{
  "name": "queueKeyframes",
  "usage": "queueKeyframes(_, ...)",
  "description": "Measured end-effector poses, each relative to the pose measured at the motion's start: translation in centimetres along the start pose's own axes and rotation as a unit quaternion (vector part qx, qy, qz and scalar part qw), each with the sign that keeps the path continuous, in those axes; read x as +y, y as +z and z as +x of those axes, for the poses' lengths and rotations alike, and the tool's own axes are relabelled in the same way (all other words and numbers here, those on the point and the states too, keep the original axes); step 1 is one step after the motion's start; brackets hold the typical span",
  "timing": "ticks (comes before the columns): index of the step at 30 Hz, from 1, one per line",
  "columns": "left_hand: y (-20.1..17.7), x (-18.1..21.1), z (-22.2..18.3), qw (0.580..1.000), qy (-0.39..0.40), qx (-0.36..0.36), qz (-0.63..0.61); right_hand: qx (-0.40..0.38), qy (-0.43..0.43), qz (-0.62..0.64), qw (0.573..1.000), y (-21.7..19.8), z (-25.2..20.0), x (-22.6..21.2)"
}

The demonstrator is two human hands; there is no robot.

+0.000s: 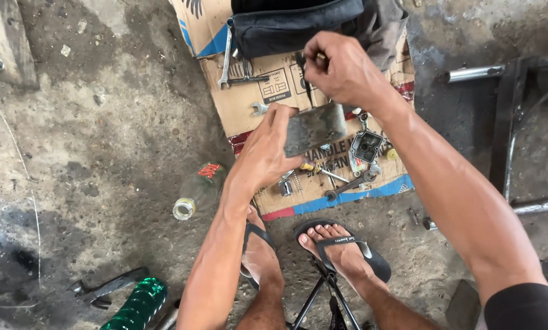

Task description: The person sits on the floor and uses a screwdriver to remove a screw from a carburetor. They then open a small plastic box, select a brass screw, and compare it with the removed screw.

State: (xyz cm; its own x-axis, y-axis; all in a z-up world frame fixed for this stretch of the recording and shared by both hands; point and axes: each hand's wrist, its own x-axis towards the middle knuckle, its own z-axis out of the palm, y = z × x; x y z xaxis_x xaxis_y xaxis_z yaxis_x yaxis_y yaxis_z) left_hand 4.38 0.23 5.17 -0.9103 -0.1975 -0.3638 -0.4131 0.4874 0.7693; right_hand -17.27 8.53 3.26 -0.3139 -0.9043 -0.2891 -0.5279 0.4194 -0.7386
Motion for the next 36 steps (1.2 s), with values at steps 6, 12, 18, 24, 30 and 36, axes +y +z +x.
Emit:
queueKeyframes(6, -0.3, -0.2, -0.4, 0.992, 0.050, 0.110, -0.028, 0.100, -0.063, -0.022, 0.993, -0.6, -0.7, 2.6)
queueKeyframes(12, 0.7, -2.4, 1.5, 0.988, 0.055, 0.146, -0.019, 0.025, 0.209, 0.142, 0.967, 0.1, -1.7, 0.2)
queueKeyframes(18, 1.3, -3.4, 5.0, 0.979, 0.047, 0.162, 0.117, 0.061, 0.233, 0.442, 0.864, 3.3, -1.3, 3.7)
queueKeyframes(24, 2.1, -6.1, 7.3, 0.978, 0.053, 0.132, 0.156, 0.190, 0.199, 0.425, 0.862, 5.3, -0.8, 4.8)
queueKeyframes(30, 2.6, -6.8, 7.8, 0.967, 0.098, 0.151, 0.178, 0.185, 0.122, 0.353, 0.909, 4.2, -1.7, 4.9)
queueKeyframes(36, 3.3, -5.6, 7.6, 0.945, 0.160, 0.182, 0.221, 0.148, 0.060, 0.244, 0.956, 3.0, -1.5, 2.8)
